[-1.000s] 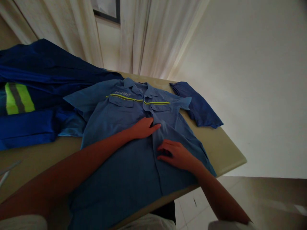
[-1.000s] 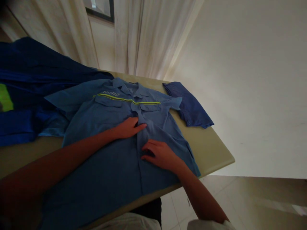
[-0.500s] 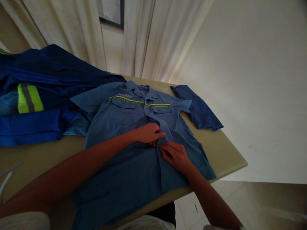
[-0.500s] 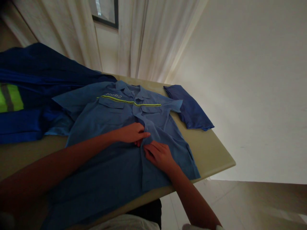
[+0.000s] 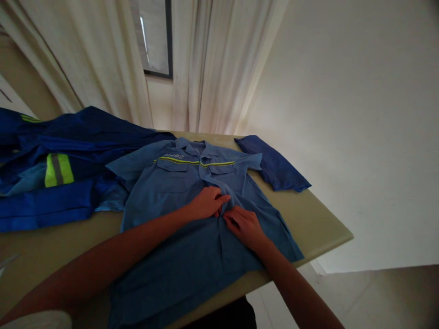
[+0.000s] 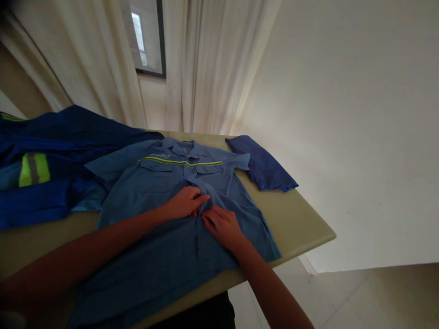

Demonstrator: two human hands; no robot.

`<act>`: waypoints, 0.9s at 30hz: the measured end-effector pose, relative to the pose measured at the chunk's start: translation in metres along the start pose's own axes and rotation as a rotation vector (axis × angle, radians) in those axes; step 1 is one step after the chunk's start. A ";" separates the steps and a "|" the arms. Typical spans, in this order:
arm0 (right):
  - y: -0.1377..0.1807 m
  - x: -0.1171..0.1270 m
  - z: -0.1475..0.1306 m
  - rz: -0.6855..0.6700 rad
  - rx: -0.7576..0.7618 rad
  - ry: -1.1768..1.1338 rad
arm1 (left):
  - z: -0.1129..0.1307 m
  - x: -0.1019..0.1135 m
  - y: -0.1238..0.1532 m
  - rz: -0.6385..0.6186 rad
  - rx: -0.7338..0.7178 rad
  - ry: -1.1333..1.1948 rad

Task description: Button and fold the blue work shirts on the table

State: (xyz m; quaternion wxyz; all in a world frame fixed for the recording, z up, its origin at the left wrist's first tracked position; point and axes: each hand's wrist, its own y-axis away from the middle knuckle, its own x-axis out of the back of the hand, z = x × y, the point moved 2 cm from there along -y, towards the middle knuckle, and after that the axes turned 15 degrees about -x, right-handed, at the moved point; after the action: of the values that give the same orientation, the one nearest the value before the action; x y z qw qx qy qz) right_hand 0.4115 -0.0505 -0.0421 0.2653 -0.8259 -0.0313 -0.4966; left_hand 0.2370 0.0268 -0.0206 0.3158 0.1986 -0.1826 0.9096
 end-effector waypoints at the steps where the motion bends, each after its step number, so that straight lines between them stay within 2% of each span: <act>1: 0.000 0.000 0.000 0.009 0.029 0.048 | -0.003 -0.002 0.000 0.002 0.030 0.018; 5: 0.003 -0.002 0.000 0.019 0.036 0.126 | -0.007 -0.008 0.005 0.075 0.151 0.110; 14: 0.001 -0.009 0.002 0.034 -0.007 0.141 | -0.006 -0.009 0.022 0.310 0.262 0.236; 22: 0.000 -0.012 0.001 0.047 -0.011 0.290 | 0.000 -0.013 0.035 0.432 0.251 0.254; 27: -0.004 -0.013 -0.009 0.048 -0.075 0.375 | 0.006 -0.023 0.052 0.491 0.173 0.149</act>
State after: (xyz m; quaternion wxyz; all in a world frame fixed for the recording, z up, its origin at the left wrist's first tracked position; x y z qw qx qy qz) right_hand 0.3970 -0.0489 -0.0478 0.2473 -0.7286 0.0568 -0.6362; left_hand 0.2216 -0.0255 -0.0377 0.0803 0.1072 -0.1231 0.9833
